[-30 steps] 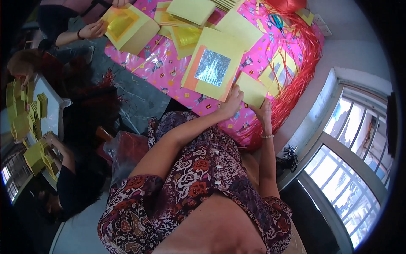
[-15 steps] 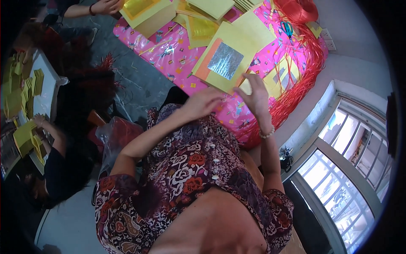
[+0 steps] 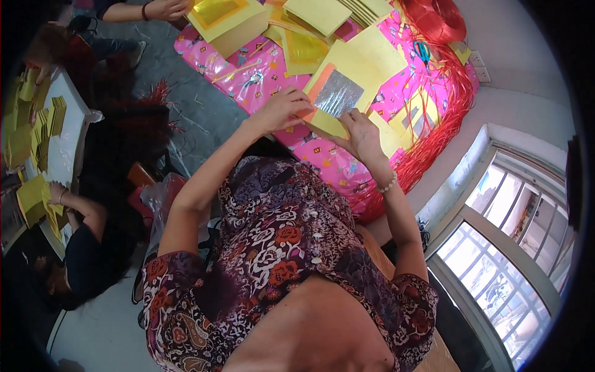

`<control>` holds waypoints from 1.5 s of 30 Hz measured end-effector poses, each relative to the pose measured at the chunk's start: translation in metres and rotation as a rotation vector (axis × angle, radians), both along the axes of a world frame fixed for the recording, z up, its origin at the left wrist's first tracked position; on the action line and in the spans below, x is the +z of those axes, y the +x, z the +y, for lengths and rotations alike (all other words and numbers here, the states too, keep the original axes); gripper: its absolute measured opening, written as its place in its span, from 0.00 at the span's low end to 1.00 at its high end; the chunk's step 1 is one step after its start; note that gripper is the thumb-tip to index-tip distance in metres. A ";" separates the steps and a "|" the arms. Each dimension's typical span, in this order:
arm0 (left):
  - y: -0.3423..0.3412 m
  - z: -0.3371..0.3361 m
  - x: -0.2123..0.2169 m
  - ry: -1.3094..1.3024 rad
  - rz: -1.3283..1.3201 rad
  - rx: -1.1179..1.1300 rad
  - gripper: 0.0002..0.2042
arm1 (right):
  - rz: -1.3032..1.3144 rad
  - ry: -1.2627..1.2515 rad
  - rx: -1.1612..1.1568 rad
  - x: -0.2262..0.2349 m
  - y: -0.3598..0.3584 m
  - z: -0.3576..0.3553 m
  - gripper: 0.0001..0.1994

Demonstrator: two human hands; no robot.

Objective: The person is counting, stacking, and bundling yellow sheets of joss paper with red string.

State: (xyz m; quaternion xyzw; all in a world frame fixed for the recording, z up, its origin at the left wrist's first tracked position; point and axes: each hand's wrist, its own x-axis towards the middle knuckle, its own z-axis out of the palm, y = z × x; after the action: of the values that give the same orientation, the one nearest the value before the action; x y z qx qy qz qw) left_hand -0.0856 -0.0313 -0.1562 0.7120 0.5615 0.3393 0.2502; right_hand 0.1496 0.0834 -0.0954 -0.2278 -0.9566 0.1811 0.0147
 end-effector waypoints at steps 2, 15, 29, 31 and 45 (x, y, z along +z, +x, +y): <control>-0.002 0.003 -0.004 -0.020 0.001 -0.022 0.16 | -0.001 -0.030 0.008 0.003 -0.001 0.007 0.20; -0.011 0.020 -0.005 -0.194 -0.276 -0.027 0.06 | 0.005 -0.315 -0.038 0.001 0.009 0.029 0.13; -0.015 0.025 -0.013 -0.344 -0.372 -0.059 0.05 | -0.029 -0.283 -0.024 -0.004 0.013 0.031 0.13; -0.015 0.026 -0.011 -0.344 -0.363 -0.060 0.05 | -0.023 -0.282 -0.023 -0.005 0.014 0.032 0.13; -0.011 0.023 0.002 -0.231 -0.239 -0.079 0.11 | 0.048 -0.342 -0.070 -0.004 0.016 0.034 0.13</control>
State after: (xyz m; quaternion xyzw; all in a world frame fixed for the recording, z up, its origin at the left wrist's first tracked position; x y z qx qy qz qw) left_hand -0.0969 -0.0087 -0.1538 0.6547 0.5345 0.3448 0.4084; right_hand 0.1660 0.1172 -0.0992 -0.2557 -0.9028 0.3458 0.0049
